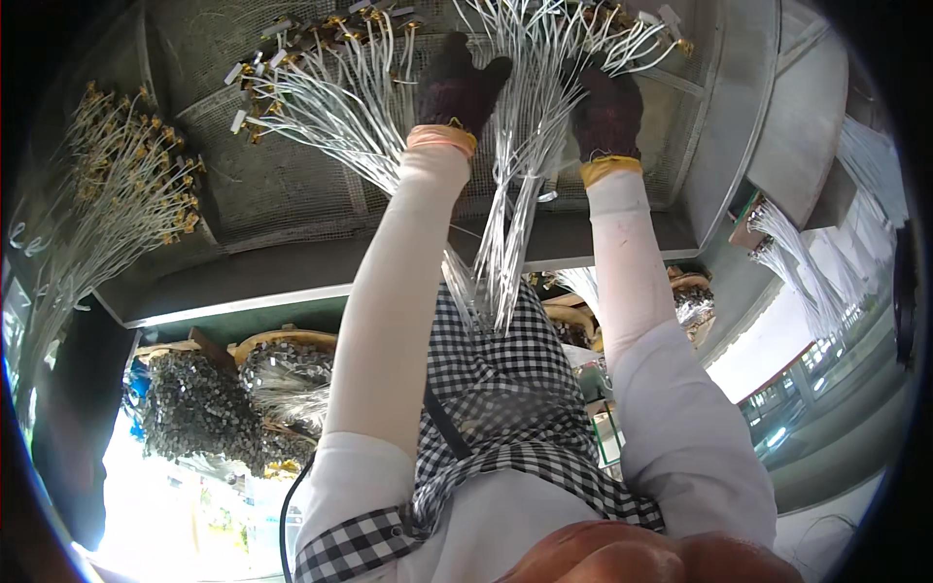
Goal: Gather and organize bundles of white wires into a fixture or machine during an electronics manufacturing process.
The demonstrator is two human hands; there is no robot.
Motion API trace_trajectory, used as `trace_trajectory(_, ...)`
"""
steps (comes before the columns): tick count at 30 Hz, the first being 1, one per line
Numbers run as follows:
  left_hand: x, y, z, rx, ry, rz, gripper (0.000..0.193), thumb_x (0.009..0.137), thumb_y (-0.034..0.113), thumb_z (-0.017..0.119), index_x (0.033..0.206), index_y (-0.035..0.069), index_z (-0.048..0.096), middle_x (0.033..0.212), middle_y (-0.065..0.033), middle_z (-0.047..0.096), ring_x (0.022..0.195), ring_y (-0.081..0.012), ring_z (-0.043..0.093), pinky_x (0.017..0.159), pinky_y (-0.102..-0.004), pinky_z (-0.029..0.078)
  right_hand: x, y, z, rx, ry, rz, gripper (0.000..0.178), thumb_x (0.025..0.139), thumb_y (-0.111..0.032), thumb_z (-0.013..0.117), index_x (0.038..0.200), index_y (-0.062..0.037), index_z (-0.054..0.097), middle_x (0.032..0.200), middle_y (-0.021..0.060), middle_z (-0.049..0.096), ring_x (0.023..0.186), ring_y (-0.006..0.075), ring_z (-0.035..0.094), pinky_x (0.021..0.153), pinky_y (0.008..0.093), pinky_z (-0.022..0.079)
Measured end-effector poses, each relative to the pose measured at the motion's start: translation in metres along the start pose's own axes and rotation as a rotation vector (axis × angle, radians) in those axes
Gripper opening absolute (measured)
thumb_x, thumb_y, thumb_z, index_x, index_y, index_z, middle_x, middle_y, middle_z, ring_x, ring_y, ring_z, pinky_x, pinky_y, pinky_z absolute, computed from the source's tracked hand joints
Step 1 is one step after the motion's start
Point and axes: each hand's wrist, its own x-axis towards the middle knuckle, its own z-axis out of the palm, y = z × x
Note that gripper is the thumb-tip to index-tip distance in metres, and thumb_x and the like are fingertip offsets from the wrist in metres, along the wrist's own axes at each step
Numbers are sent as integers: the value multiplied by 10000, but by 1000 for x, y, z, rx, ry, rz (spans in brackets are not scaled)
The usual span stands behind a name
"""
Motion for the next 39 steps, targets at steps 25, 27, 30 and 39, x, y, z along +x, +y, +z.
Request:
trace_trajectory(25,12,-15,-14,-658,99,174,285,792,41,651,1073,53,700,1012,-143,709,931,-314,656,807,-409,528,-16,-2,-17,1014,39,370,212,816,117,602,966,-32,603,935,97,655,872,282,657,913,462,553)
trace_trajectory(27,16,-26,-14,-751,44,49,297,765,38,661,1055,67,722,1061,-144,702,983,-356,633,853,-427,524,-16,6,-13,992,36,390,224,806,128,606,959,-35,606,931,95,658,879,276,660,925,471,551)
trace_trajectory(30,13,-27,-19,-815,-22,44,297,780,8,628,1056,56,728,1096,-141,695,1016,-327,644,879,-387,534,-18,14,-19,1018,-10,410,233,794,136,615,947,-39,615,929,98,664,893,266,665,952,488,543)
trace_trajectory(39,4,-23,-47,-1470,-88,-454,467,847,-57,511,1309,8,510,1316,-177,588,1243,-351,556,1013,-569,477,-23,5,-13,975,120,468,130,790,78,647,900,9,662,896,119,687,828,259,680,816,381,581)
